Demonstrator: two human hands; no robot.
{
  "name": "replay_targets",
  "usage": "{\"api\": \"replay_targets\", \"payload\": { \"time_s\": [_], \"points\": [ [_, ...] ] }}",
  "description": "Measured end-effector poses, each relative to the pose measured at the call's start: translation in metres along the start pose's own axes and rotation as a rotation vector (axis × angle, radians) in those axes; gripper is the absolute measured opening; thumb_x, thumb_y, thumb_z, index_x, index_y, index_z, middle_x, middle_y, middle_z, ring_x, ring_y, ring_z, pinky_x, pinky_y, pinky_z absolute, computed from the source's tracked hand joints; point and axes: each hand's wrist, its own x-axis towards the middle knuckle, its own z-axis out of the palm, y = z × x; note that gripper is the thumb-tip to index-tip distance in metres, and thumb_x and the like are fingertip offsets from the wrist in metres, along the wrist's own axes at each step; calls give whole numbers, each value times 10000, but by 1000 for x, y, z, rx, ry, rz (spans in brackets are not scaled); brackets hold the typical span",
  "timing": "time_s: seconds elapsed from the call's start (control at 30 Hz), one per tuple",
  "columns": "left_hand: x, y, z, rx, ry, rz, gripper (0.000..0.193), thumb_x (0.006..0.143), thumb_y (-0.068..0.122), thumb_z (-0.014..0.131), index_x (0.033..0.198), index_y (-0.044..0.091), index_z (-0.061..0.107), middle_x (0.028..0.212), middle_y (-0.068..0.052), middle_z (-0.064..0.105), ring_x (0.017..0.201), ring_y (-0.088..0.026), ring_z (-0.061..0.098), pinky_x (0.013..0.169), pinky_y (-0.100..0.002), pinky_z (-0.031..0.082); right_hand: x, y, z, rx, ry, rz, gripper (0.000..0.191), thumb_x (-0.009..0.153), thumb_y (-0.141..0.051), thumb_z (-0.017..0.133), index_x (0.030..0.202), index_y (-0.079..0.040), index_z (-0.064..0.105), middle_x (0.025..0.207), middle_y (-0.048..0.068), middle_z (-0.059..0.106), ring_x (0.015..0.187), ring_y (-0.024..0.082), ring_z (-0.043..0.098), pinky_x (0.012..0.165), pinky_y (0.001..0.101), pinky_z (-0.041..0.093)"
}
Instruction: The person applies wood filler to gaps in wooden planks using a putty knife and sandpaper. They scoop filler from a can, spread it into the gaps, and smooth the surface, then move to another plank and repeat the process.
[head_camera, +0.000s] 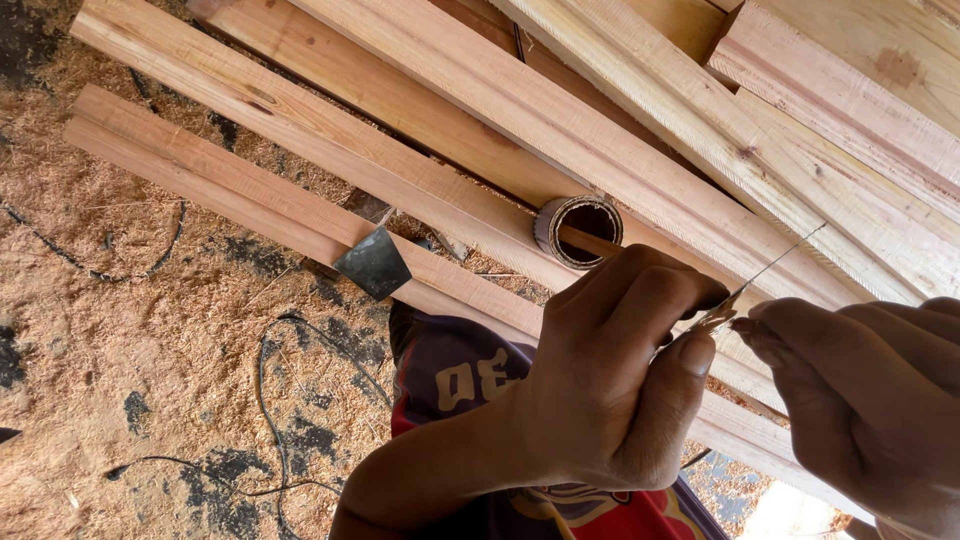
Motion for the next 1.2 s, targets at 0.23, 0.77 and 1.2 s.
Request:
{"api": "replay_targets", "payload": {
  "time_s": [0.23, 0.77, 1.2],
  "points": [
    [0, -4, 0, 55, -16, 17, 117, 1038, 57, 524, 1099, -42, 527, 945, -152, 547, 767, -251, 524, 678, -370, 450, 1, -1, 0, -9, -43, 31, 132, 862, -52, 706, 954, 43, 704, 601, 136, 668, 508, 237, 683, 459, 329, 495],
    [-2, -4, 0, 118, -2, 93, 143, 1060, 70, 525, 1150, -41, 526, 1030, -155, 563, 840, -253, 546, 761, -361, 480, 4, -9, -3, -47, -116, -25, 104, 812, -16, 713, 903, 34, 702, 620, 143, 683, 547, 277, 702, 483, 353, 527],
    [1, -6, -5, -33, 17, -35, 140, 1092, 81, 456, 1116, -29, 540, 988, -135, 568, 786, -228, 549, 698, -355, 474, -5, -7, -1, -151, -176, 67, 126, 856, -86, 759, 948, -7, 725, 640, 100, 685, 549, 229, 698, 502, 336, 524]
  ]
}}
